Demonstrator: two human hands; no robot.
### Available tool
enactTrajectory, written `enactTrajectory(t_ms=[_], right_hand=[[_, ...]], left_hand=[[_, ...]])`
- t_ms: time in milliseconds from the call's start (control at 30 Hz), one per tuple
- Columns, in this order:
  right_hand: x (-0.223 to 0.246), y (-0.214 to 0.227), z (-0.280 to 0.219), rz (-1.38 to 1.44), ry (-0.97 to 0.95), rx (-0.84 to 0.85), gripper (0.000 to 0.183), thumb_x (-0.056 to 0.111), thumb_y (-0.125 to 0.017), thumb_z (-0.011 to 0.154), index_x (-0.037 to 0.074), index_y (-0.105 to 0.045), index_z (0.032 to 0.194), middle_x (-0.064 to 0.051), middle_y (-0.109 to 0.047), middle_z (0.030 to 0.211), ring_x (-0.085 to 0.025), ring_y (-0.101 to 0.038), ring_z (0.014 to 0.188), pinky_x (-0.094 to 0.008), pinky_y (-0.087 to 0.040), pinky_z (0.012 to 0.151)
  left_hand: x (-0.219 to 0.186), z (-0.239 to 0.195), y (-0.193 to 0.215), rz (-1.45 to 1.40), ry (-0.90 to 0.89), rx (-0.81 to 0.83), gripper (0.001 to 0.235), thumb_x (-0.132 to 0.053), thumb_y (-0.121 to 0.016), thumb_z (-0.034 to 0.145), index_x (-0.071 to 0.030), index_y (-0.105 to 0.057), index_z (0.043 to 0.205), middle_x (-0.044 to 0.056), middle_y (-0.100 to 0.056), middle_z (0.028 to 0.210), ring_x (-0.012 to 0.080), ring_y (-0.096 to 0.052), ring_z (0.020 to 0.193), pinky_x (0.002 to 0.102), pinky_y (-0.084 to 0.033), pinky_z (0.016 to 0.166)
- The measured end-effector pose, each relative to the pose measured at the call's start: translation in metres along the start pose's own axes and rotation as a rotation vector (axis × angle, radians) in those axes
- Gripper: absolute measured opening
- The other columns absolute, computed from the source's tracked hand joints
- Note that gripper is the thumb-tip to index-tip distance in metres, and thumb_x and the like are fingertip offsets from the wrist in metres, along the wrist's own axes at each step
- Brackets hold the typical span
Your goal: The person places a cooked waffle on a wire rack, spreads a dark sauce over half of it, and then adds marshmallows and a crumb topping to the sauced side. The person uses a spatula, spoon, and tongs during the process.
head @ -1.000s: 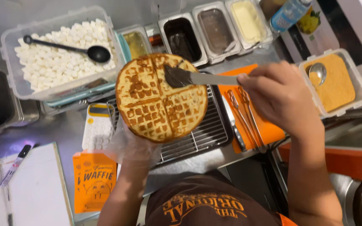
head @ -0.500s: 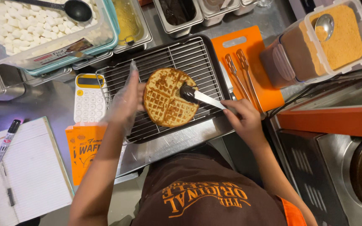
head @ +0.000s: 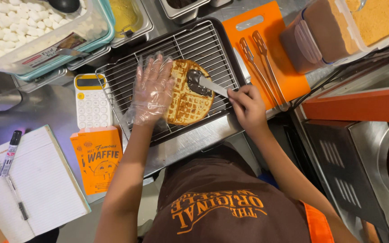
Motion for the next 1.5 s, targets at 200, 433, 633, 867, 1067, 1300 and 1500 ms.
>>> enactTrajectory(t_ms=[200, 433, 633, 867, 1067, 1300, 1500], right_hand=[[0.01, 0.017, -0.01, -0.047, 0.091, 0.012, 0.023, -0.003, -0.077, 0.09, 0.002, -0.073, 0.113, -0.01, -0.058, 0.098, -0.023, -0.061, 0.082, -0.033, -0.05, 0.071], [0.008, 0.013, 0.021, -0.261, 0.229, -0.085, 0.021, -0.001, -0.08, 0.09, 0.005, -0.075, 0.109, -0.01, -0.061, 0.096, -0.028, -0.061, 0.084, -0.039, -0.046, 0.072], [0.007, 0.011, 0.007, -0.11, 0.126, -0.031, 0.023, -0.003, -0.078, 0.092, 0.003, -0.074, 0.113, -0.011, -0.057, 0.094, -0.026, -0.061, 0.08, -0.037, -0.049, 0.07], [-0.001, 0.0, 0.015, -0.139, 0.053, -0.052, 0.018, 0.001, -0.077, 0.094, 0.003, -0.074, 0.111, -0.012, -0.057, 0.094, -0.026, -0.059, 0.08, -0.036, -0.047, 0.069], [-0.003, 0.0, -0.008, 0.017, -0.114, 0.089, 0.02, 0.006, -0.073, 0.095, 0.004, -0.075, 0.115, -0.01, -0.059, 0.095, -0.021, -0.058, 0.079, -0.03, -0.047, 0.071], [-0.001, 0.003, 0.01, -0.003, -0.053, -0.044, 0.019, 0.004, -0.071, 0.098, 0.004, -0.073, 0.117, -0.011, -0.058, 0.098, -0.021, -0.058, 0.084, -0.03, -0.049, 0.075], [0.022, 0.011, 0.02, -0.444, 0.197, -0.053, 0.02, 0.007, -0.077, 0.097, 0.01, -0.076, 0.117, -0.01, -0.059, 0.096, -0.028, -0.059, 0.085, -0.039, -0.041, 0.071]], left_hand=[[-0.003, 0.005, 0.005, -0.02, 0.013, 0.007, 0.051, -0.033, -0.045, 0.109, -0.018, -0.045, 0.158, 0.011, -0.038, 0.165, 0.0288, -0.032, 0.153, 0.05, -0.012, 0.128], [0.0, 0.004, 0.005, -0.075, 0.029, 0.025, 0.052, -0.034, -0.046, 0.109, -0.018, -0.045, 0.158, 0.011, -0.037, 0.165, 0.0292, -0.032, 0.154, 0.05, -0.012, 0.128], [-0.001, 0.004, 0.007, -0.104, 0.052, 0.023, 0.05, -0.034, -0.048, 0.108, -0.019, -0.048, 0.155, 0.01, -0.038, 0.165, 0.0296, -0.032, 0.153, 0.05, -0.013, 0.128], [-0.001, 0.007, 0.007, -0.12, 0.088, 0.048, 0.05, -0.035, -0.049, 0.108, -0.018, -0.049, 0.155, 0.01, -0.038, 0.165, 0.0292, -0.033, 0.153, 0.05, -0.013, 0.127], [-0.003, 0.007, 0.01, -0.099, 0.053, 0.001, 0.05, -0.033, -0.051, 0.107, -0.018, -0.049, 0.155, 0.009, -0.037, 0.166, 0.0282, -0.032, 0.154, 0.051, -0.012, 0.128], [0.0, 0.009, 0.009, -0.14, 0.096, 0.041, 0.051, -0.033, -0.053, 0.105, -0.019, -0.05, 0.154, 0.008, -0.038, 0.165, 0.0282, -0.032, 0.153, 0.05, -0.012, 0.127], [0.001, 0.006, 0.008, -0.175, 0.103, 0.039, 0.051, -0.033, -0.052, 0.105, -0.02, -0.049, 0.155, 0.007, -0.037, 0.165, 0.0266, -0.031, 0.154, 0.05, -0.013, 0.128]])
Point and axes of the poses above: each hand's wrist, its own z-axis towards the middle knuckle, its own y-axis out of the back of the hand, x = y × z, the point moved 5 cm from there along z, towards the middle knuckle
